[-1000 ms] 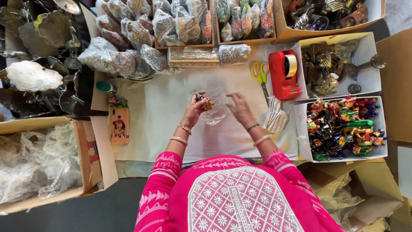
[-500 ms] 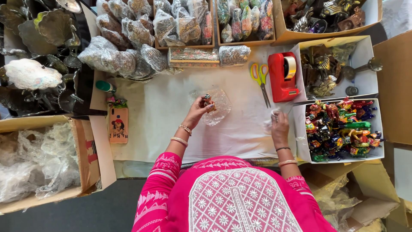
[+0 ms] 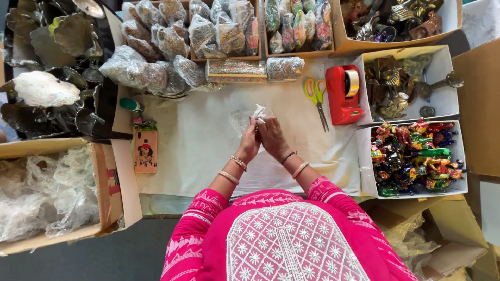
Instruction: The person wraps small figurines and objects in bubble wrap by hand and secures them with tape.
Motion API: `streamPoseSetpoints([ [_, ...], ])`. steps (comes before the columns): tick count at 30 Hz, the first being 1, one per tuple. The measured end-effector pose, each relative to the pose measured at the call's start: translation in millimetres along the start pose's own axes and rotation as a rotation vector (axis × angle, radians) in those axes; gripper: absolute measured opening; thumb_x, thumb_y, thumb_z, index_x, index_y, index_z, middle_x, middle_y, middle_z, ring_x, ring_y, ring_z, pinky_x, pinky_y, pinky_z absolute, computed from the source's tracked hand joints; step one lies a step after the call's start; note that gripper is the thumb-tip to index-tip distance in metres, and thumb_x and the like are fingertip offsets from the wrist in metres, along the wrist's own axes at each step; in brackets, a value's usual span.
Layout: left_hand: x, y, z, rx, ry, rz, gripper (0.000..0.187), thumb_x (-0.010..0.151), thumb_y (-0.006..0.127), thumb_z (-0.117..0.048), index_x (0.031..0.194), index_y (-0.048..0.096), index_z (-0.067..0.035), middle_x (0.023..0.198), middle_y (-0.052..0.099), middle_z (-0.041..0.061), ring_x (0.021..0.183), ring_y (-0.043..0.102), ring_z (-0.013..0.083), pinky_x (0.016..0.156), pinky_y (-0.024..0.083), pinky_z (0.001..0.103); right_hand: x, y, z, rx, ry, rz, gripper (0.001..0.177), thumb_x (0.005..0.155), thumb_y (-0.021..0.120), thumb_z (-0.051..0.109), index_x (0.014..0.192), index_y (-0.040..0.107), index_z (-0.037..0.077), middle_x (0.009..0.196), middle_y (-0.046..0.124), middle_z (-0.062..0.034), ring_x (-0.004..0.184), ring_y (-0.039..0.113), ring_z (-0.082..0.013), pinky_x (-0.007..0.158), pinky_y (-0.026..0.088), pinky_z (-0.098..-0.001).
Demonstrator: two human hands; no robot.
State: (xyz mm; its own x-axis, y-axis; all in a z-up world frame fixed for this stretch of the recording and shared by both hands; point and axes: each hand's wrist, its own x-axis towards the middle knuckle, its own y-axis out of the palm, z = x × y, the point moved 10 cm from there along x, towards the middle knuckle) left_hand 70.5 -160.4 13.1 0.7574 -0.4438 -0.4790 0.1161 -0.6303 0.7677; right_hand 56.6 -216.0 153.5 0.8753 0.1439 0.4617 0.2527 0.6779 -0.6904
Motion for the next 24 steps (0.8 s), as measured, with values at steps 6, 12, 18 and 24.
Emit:
streamPoseSetpoints([
  [6,6,-26,22,0.262,0.034,-0.05,0.045,0.108,0.038,-0.056,0.109,0.059,-0.016,0.088,0.061,-0.007,0.077,0.053,0.006,0.064,0.039,0.025,-15,12,-36,0.162,0.042,-0.028,0.006,0.1,0.058,0.009,0.104,0.062,0.008,0.102,0.064,-0.0128,0.104,0.06,-0.0348,0.095,0.051,-0.0437],
  [12,-1,-10,3,0.319,0.085,0.007,0.046,0.107,0.038,-0.054,0.112,0.059,-0.014,0.084,0.059,-0.003,0.071,0.053,0.0086,0.063,0.043,0.026,-49,5,-109,0.836,0.712,-0.46,0.019,0.109,0.051,0.017,0.106,0.06,0.001,0.098,0.062,-0.0105,0.091,0.061,-0.0216,0.085,0.05,-0.0354],
  [18,20,-36,27,0.486,0.118,0.032,0.053,0.113,0.033,-0.057,0.111,0.059,-0.011,0.079,0.051,-0.004,0.066,0.046,0.0069,0.057,0.04,0.025,11,5,-40,0.407,0.341,0.009,0.02,0.102,0.056,0.016,0.109,0.064,0.0,0.1,0.059,-0.0164,0.093,0.061,-0.028,0.083,0.05,-0.035],
  [24,-13,7,16,0.349,0.069,0.133,0.033,0.108,0.049,-0.044,0.116,0.058,-0.013,0.094,0.059,-0.002,0.08,0.055,0.0075,0.067,0.045,0.025,-71,91,-177,1.204,0.8,-0.079,0.023,0.104,0.054,0.017,0.103,0.067,-0.001,0.101,0.066,-0.0072,0.096,0.063,-0.0171,0.086,0.05,-0.0279],
])
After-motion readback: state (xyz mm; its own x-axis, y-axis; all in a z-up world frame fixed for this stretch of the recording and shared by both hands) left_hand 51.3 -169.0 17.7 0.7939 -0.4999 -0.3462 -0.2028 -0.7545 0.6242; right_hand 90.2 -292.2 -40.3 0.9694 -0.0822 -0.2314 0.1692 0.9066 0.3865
